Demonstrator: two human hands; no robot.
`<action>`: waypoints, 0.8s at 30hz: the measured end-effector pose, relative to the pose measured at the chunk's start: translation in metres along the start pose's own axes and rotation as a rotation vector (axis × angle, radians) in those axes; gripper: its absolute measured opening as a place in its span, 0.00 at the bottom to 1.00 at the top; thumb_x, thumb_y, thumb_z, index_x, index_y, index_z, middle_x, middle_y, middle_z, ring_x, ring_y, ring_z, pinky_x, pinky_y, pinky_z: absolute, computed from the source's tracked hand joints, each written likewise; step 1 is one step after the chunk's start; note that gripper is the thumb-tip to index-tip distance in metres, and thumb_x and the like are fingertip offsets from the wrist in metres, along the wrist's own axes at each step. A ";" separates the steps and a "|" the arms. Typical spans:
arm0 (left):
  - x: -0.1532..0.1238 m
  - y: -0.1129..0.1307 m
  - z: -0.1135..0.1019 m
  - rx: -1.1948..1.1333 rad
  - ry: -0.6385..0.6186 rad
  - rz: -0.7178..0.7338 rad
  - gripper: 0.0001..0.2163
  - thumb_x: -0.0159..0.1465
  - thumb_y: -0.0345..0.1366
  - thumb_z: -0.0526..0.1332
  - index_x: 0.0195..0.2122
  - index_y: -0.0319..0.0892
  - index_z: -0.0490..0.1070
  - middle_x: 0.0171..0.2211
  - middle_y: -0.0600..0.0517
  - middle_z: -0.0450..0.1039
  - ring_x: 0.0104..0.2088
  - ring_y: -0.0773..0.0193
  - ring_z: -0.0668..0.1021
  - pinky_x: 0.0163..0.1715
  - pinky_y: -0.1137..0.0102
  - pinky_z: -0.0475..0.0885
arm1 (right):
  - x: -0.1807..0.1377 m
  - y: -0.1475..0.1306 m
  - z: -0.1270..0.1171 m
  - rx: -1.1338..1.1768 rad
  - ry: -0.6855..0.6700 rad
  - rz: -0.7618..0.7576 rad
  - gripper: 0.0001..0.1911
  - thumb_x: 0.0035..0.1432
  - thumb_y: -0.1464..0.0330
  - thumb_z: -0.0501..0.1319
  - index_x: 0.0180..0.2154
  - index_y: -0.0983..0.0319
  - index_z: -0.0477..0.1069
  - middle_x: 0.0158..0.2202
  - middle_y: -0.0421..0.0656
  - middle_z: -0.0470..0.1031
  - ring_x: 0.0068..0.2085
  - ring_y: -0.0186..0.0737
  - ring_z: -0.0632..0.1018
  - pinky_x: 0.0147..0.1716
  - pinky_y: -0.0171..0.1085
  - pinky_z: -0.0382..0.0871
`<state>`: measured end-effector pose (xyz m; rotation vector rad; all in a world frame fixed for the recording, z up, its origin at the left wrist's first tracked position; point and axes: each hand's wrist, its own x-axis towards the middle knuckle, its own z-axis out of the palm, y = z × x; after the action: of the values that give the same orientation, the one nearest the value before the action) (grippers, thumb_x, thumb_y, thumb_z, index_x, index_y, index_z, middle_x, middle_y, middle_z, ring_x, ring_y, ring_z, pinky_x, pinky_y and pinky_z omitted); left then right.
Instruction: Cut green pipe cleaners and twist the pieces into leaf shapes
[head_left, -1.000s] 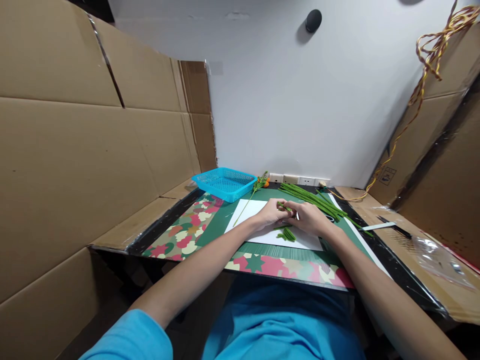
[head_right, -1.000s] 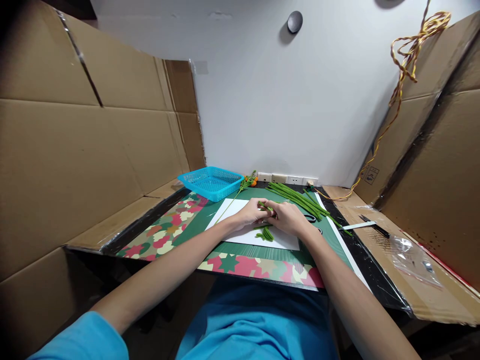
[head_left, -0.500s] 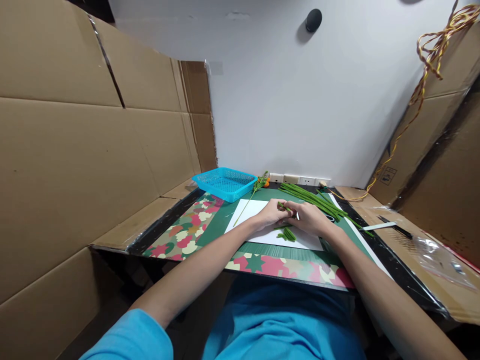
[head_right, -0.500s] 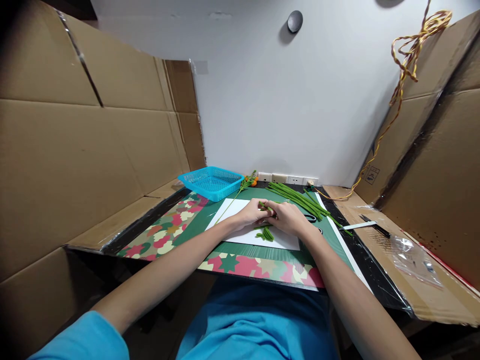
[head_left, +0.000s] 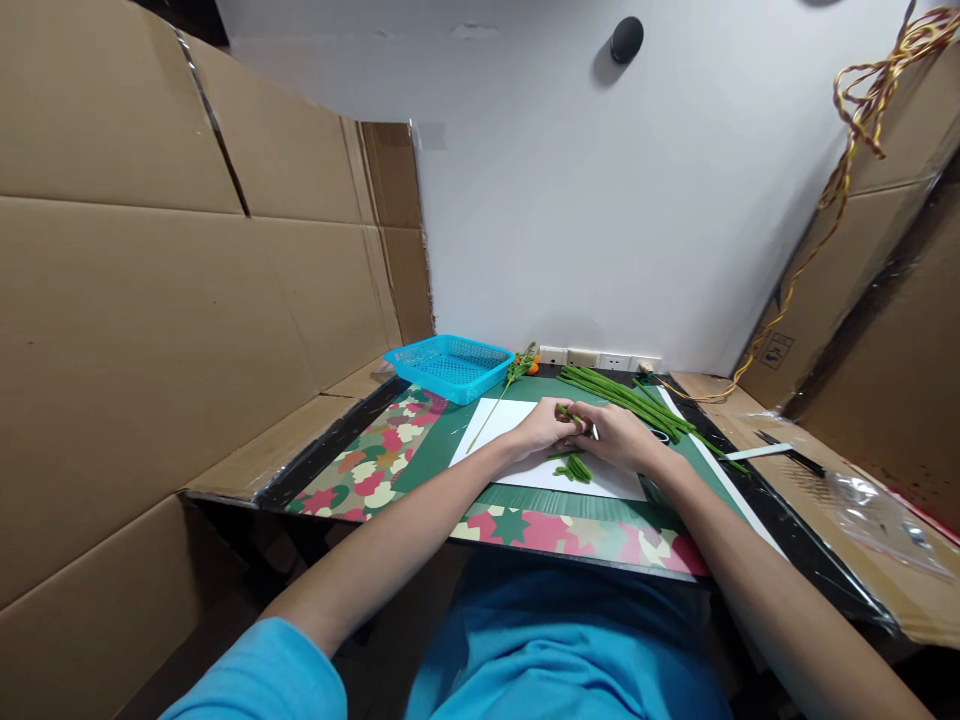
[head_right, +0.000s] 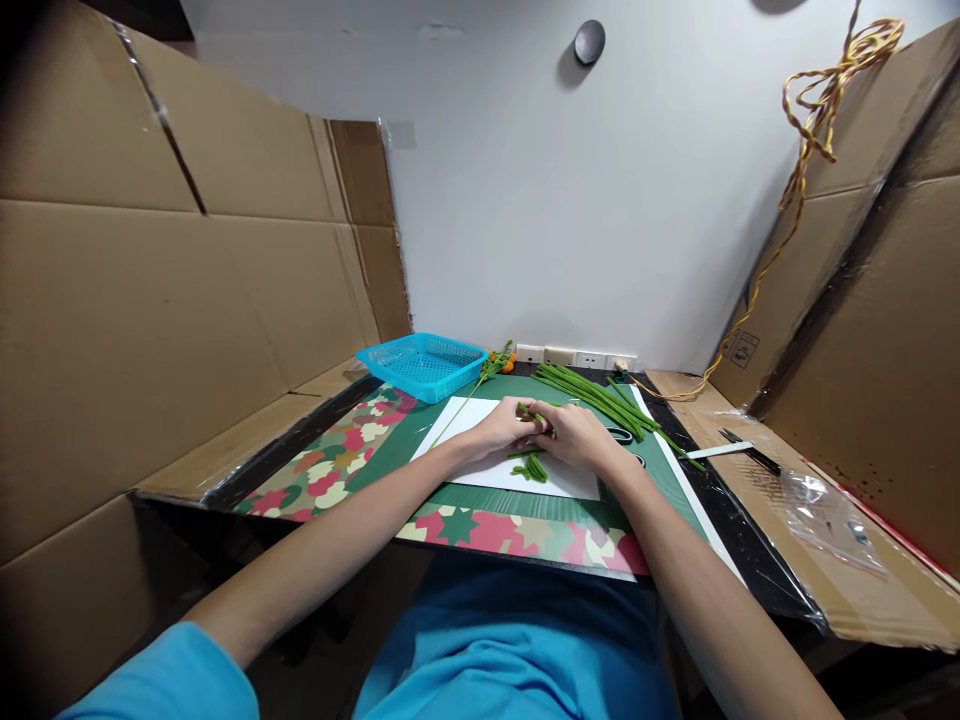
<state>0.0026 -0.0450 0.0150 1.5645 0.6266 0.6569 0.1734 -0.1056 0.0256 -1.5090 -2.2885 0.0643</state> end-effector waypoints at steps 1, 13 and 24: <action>0.000 0.000 0.001 -0.003 0.004 -0.003 0.08 0.54 0.32 0.70 0.33 0.37 0.73 0.22 0.56 0.68 0.20 0.73 0.65 0.21 0.74 0.59 | 0.000 0.000 0.000 0.000 -0.004 0.003 0.17 0.65 0.62 0.61 0.54 0.56 0.72 0.37 0.42 0.80 0.35 0.41 0.77 0.31 0.34 0.55; 0.000 -0.003 0.000 -0.030 -0.027 0.026 0.05 0.56 0.31 0.67 0.32 0.37 0.73 0.23 0.55 0.67 0.20 0.73 0.66 0.20 0.75 0.58 | 0.000 0.000 0.001 -0.010 0.004 0.001 0.17 0.65 0.63 0.61 0.55 0.55 0.72 0.37 0.42 0.80 0.35 0.41 0.77 0.31 0.34 0.55; -0.001 0.000 0.001 -0.040 -0.014 0.008 0.06 0.55 0.31 0.68 0.30 0.38 0.72 0.22 0.55 0.67 0.20 0.73 0.66 0.21 0.75 0.59 | 0.000 -0.001 0.000 -0.016 -0.006 0.015 0.17 0.66 0.62 0.60 0.55 0.55 0.72 0.37 0.42 0.80 0.35 0.41 0.77 0.31 0.34 0.55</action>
<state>0.0026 -0.0467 0.0145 1.5334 0.5935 0.6597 0.1726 -0.1056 0.0255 -1.5359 -2.2879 0.0556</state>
